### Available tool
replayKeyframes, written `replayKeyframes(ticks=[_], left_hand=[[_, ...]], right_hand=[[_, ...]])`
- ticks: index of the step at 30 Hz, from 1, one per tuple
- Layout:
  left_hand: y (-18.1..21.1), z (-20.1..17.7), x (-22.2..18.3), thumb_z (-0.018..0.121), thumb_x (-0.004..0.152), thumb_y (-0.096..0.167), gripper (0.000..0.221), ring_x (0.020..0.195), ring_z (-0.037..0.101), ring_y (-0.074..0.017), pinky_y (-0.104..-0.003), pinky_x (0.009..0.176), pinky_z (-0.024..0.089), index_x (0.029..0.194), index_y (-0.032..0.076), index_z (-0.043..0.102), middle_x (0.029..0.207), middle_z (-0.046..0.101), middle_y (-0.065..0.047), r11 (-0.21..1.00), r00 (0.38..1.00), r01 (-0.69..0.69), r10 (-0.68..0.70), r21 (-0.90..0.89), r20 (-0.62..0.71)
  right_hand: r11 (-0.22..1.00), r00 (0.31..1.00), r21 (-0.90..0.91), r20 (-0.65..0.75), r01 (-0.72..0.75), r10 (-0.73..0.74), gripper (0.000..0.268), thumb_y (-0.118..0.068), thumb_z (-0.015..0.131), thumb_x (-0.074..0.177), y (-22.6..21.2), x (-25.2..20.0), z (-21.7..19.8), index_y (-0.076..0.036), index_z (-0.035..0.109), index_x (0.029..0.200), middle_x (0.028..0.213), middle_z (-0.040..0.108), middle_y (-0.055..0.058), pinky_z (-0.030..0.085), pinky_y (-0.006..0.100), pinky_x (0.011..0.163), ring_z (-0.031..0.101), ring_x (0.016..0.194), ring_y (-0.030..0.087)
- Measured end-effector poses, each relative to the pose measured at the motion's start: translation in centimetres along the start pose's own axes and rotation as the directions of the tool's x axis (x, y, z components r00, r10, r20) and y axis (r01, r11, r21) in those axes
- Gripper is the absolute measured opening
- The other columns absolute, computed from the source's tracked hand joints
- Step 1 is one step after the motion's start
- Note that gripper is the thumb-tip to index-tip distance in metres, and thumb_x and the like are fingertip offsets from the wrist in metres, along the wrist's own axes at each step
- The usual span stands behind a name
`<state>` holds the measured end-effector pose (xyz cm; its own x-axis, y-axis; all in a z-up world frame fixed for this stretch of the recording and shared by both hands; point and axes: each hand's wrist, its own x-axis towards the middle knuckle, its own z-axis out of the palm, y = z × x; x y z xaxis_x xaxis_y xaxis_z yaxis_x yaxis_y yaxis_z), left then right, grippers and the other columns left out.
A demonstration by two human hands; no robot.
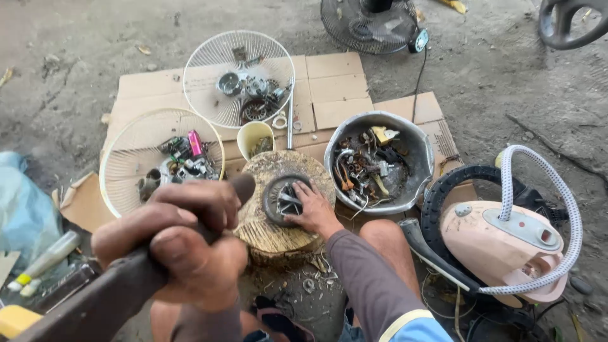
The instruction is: Dismantling a motor component using a hammer and a punch on a wooden block
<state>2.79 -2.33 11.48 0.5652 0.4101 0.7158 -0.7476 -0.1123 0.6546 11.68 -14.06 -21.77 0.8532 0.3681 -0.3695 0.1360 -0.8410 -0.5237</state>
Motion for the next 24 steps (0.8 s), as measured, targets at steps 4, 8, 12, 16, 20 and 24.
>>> replayKeyframes(ticks=[4, 8, 12, 16, 20, 24], left_hand=[[-7.3, -3.0, -7.8, 0.061, 0.102, 0.032, 0.034, 0.042, 0.05, -0.0216, -0.028, 0.043, 0.035, 0.077, 0.012, 0.049, 0.054, 0.051, -0.01, 0.953, 0.992, 0.094, -0.112, 0.287, 0.048], [-14.5, -11.0, -17.7, 0.062, 0.095, 0.019, 0.029, 0.051, 0.068, -0.0228, -0.034, 0.043, 0.053, 0.116, 0.002, 0.075, 0.075, 0.078, -0.017, 0.104, 0.367, 0.594, -0.917, 0.798, -0.154], [-12.2, -11.7, -17.8, 0.064, 0.091, 0.026, 0.028, 0.072, 0.072, -0.0408, -0.049, 0.066, 0.056, 0.104, 0.003, 0.071, 0.087, 0.077, -0.019, 0.248, 0.588, 0.57, -0.789, 0.783, -0.177], [-14.1, -13.2, -15.9, 0.062, 0.092, 0.037, 0.033, 0.063, 0.068, -0.0289, -0.042, 0.064, 0.054, 0.099, 0.007, 0.074, 0.07, 0.073, -0.01, 0.066, 0.422, 0.618, -0.869, 0.783, -0.259], [-16.1, -16.4, -20.1, 0.06, 0.097, 0.023, 0.023, 0.042, 0.06, -0.0215, -0.036, 0.041, 0.051, 0.09, 0.002, 0.065, 0.06, 0.062, -0.009, -0.127, 0.081, 0.773, -0.952, 0.622, -0.295], [-17.9, -17.7, -20.7, 0.057, 0.1, 0.019, 0.024, 0.047, 0.062, -0.0251, -0.039, 0.048, 0.051, 0.092, -0.002, 0.067, 0.063, 0.063, -0.012, -0.227, -0.065, 0.825, -0.948, 0.517, -0.313]], right_hand=[[0.995, 0.991, -0.049, -0.096, 0.086, -0.09, 0.107, -0.069, 0.075, 0.077, 1.3, 0.1, 1.1, -0.016, 0.033, 0.16, 0.164, 0.037, 0.006, 0.026, 0.062, 0.12, 0.019, 0.156, 0.037], [0.977, 0.947, -0.131, -0.253, 0.169, -0.198, 0.11, -0.065, 0.077, 0.079, 1.6, 0.9, 1.8, -0.012, 0.028, 0.162, 0.168, 0.03, 0.004, 0.011, 0.048, 0.127, 0.009, 0.158, 0.036], [0.987, 0.993, -0.14, -0.074, 0.078, -0.089, 0.105, -0.069, 0.066, 0.086, 1.5, -1.5, 2.6, -0.015, 0.021, 0.163, 0.173, 0.013, 0.001, 0.013, 0.059, 0.125, 0.003, 0.157, 0.039], [0.993, 0.984, -0.092, -0.157, 0.076, -0.09, 0.107, -0.064, 0.074, 0.083, 0.7, 1.0, 0.3, -0.016, 0.022, 0.163, 0.171, 0.022, 0.004, 0.019, 0.056, 0.125, 0.01, 0.158, 0.035], [0.989, 0.978, -0.119, -0.181, 0.087, -0.108, 0.102, -0.063, 0.078, 0.081, 0.9, 0.5, 0.6, -0.016, 0.031, 0.159, 0.165, 0.032, 0.011, 0.023, 0.053, 0.125, 0.018, 0.155, 0.038], [0.984, 0.979, -0.153, -0.17, 0.087, -0.113, 0.109, -0.059, 0.088, 0.073, 1.6, 3.4, 0.8, -0.016, 0.031, 0.155, 0.168, 0.013, 0.021, 0.009, 0.058, 0.127, 0.009, 0.156, 0.043]])
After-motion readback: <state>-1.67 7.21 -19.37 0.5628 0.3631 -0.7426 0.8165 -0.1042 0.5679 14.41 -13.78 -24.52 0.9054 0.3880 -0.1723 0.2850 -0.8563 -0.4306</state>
